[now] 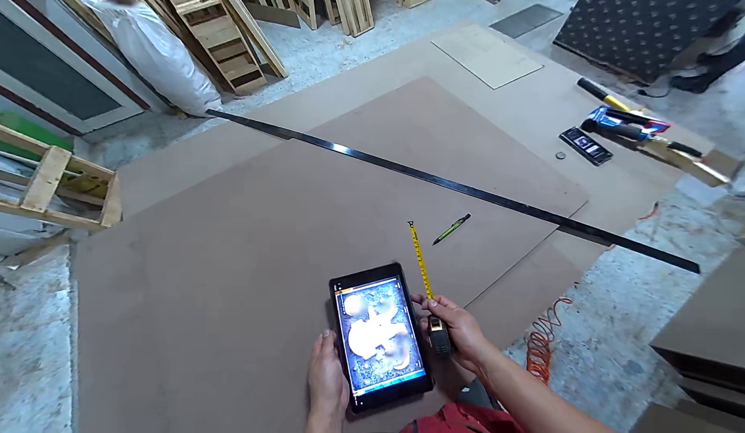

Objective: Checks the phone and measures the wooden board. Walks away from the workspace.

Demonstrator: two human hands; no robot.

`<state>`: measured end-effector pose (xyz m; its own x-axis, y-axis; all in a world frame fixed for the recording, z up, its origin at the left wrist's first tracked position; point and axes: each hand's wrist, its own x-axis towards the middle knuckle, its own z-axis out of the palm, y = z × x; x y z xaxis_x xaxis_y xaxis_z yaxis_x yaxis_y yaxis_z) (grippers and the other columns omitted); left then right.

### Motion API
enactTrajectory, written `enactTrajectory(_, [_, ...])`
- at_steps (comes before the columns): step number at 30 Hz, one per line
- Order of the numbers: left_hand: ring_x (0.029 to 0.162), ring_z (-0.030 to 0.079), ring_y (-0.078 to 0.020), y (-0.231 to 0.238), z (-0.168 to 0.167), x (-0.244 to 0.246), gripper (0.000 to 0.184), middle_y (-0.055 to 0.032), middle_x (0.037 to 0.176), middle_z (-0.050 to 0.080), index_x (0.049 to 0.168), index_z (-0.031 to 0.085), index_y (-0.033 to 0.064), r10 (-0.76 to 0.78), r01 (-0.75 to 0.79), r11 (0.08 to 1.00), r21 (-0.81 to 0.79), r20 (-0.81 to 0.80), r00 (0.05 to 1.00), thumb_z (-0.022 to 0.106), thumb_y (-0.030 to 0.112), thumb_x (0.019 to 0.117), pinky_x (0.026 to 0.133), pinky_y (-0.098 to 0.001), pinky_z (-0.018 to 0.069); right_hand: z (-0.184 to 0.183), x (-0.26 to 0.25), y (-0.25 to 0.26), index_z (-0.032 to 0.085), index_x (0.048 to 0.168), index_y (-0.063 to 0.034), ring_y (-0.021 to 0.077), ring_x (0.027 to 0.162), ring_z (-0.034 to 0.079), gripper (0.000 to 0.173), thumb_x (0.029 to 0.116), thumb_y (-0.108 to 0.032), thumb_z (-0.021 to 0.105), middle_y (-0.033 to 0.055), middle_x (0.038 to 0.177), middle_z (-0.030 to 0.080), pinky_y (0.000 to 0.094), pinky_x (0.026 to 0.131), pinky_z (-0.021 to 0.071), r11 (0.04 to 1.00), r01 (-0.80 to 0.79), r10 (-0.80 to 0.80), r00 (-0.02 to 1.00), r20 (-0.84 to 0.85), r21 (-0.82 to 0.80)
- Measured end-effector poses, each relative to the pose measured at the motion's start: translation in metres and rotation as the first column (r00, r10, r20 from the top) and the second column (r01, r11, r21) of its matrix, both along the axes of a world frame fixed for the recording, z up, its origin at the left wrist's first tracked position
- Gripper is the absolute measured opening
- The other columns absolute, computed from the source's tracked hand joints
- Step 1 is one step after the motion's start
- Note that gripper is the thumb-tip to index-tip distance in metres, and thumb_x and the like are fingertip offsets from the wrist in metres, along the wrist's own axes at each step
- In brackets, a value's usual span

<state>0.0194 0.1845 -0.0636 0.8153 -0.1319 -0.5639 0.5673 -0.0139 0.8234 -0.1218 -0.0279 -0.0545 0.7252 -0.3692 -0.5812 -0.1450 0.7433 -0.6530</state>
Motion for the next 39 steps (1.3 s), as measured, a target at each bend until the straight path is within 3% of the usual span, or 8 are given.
enactTrajectory(8, [0.114, 0.068, -0.0225, 0.001, -0.001, -0.001, 0.043, -0.0189, 0.126, 0.066, 0.142, 0.048, -0.0032, 0.09, -0.059, 0.975, -0.216, 0.136, 0.987, 0.031, 0.024, 0.114, 0.1, -0.041, 0.0578, 0.011, 0.023, -0.009, 0.062, 0.123, -0.0036, 0.0171, 0.079, 0.067, 0.029, 0.1099, -0.023, 0.044, 0.0137, 0.125, 0.068, 0.0318, 0.071, 0.0578, 0.993, -0.109, 0.112, 0.992, 0.057, -0.046])
enactTrajectory(12, [0.114, 0.069, -0.0259, 0.002, 0.004, -0.002, 0.043, -0.0204, 0.124, 0.067, 0.139, 0.05, -0.0038, 0.106, -0.021, 0.918, -0.397, 0.193, 0.975, 0.027, 0.024, 0.1137, 0.1, -0.0452, 0.0582, 0.024, 0.02, -0.006, 0.062, 0.12, -0.0033, 0.016, 0.08, 0.067, 0.028, 0.1096, -0.021, 0.043, 0.0142, 0.133, 0.064, 0.0308, 0.072, 0.0573, 0.991, -0.094, 0.104, 0.989, 0.107, -0.093])
enactTrajectory(20, [0.095, 0.074, -0.0222, -0.006, 0.016, 0.014, 0.036, -0.0165, 0.1, 0.072, 0.112, 0.06, -0.0056, 0.138, -0.022, 0.928, -0.372, 0.289, 0.947, 0.03, 0.015, 0.113, 0.088, -0.0404, 0.0629, 0.029, 0.022, -0.007, 0.064, 0.118, -0.0028, 0.0152, 0.081, 0.067, 0.028, 0.1097, -0.019, 0.043, 0.0141, 0.132, 0.065, 0.0295, 0.074, 0.0569, 0.982, -0.093, 0.111, 0.988, 0.104, -0.166])
enactTrajectory(27, [0.092, 0.073, -0.0191, -0.011, 0.013, 0.021, 0.034, -0.0133, 0.096, 0.071, 0.11, 0.06, -0.0041, 0.125, -0.021, 0.939, -0.343, 0.282, 0.951, 0.032, 0.016, 0.1129, 0.088, -0.0383, 0.0622, 0.024, 0.029, -0.01, 0.064, 0.117, -0.0027, 0.0153, 0.08, 0.066, 0.028, 0.1103, -0.02, 0.043, 0.0138, 0.124, 0.068, 0.0294, 0.074, 0.0563, 0.98, -0.081, 0.093, 0.994, 0.059, -0.18])
enactTrajectory(32, [0.091, 0.073, -0.0235, -0.027, 0.008, 0.031, 0.037, -0.0173, 0.099, 0.071, 0.114, 0.063, -0.0059, 0.174, -0.144, 0.978, -0.154, 0.207, 0.963, 0.039, 0.022, 0.1131, 0.084, -0.0425, 0.0632, 0.006, 0.036, -0.016, 0.068, 0.112, -0.0046, 0.0172, 0.088, 0.07, 0.028, 0.1103, -0.021, 0.045, 0.0098, 0.122, 0.072, 0.0328, 0.08, 0.0572, 0.939, -0.126, 0.115, 0.992, -0.054, -0.319])
enactTrajectory(35, [0.091, 0.071, -0.0229, -0.038, -0.011, 0.04, 0.039, -0.0183, 0.102, 0.069, 0.116, 0.063, -0.0052, 0.225, -0.228, 0.973, 0.016, 0.115, 0.968, 0.042, 0.027, 0.1126, 0.084, -0.0429, 0.0614, -0.01, 0.024, -0.014, 0.072, 0.109, -0.0124, 0.0125, 0.094, 0.07, 0.03, 0.1097, -0.027, 0.046, -0.0006, 0.117, 0.075, 0.0337, 0.082, 0.0556, 0.816, -0.233, 0.128, 0.965, -0.228, -0.528])
enactTrajectory(37, [0.092, 0.07, -0.0226, -0.04, -0.023, 0.04, 0.036, -0.0186, 0.104, 0.068, 0.117, 0.061, -0.0051, 0.224, -0.236, 0.967, 0.1, 0.116, 0.968, 0.044, 0.026, 0.1119, 0.084, -0.0424, 0.0606, -0.02, 0.002, -0.008, 0.073, 0.107, -0.0155, 0.0097, 0.086, 0.069, 0.031, 0.108, -0.031, 0.047, -0.004, 0.101, 0.075, 0.0334, 0.079, 0.0571, 0.705, -0.341, 0.156, 0.93, -0.332, -0.622])
enactTrajectory(39, [0.108, 0.067, -0.0212, -0.035, -0.028, 0.038, 0.031, -0.0167, 0.121, 0.065, 0.13, 0.059, -0.0011, 0.081, -0.143, 0.952, 0.27, 0.229, 0.97, 0.05, 0.02, 0.1095, 0.094, -0.0407, 0.0572, -0.033, -0.024, 0.003, 0.074, 0.107, -0.0177, 0.0082, 0.081, 0.07, 0.032, 0.1074, -0.037, 0.048, -0.0048, 0.089, 0.074, 0.034, 0.076, 0.0595, 0.565, -0.442, 0.193, 0.892, -0.41, -0.697])
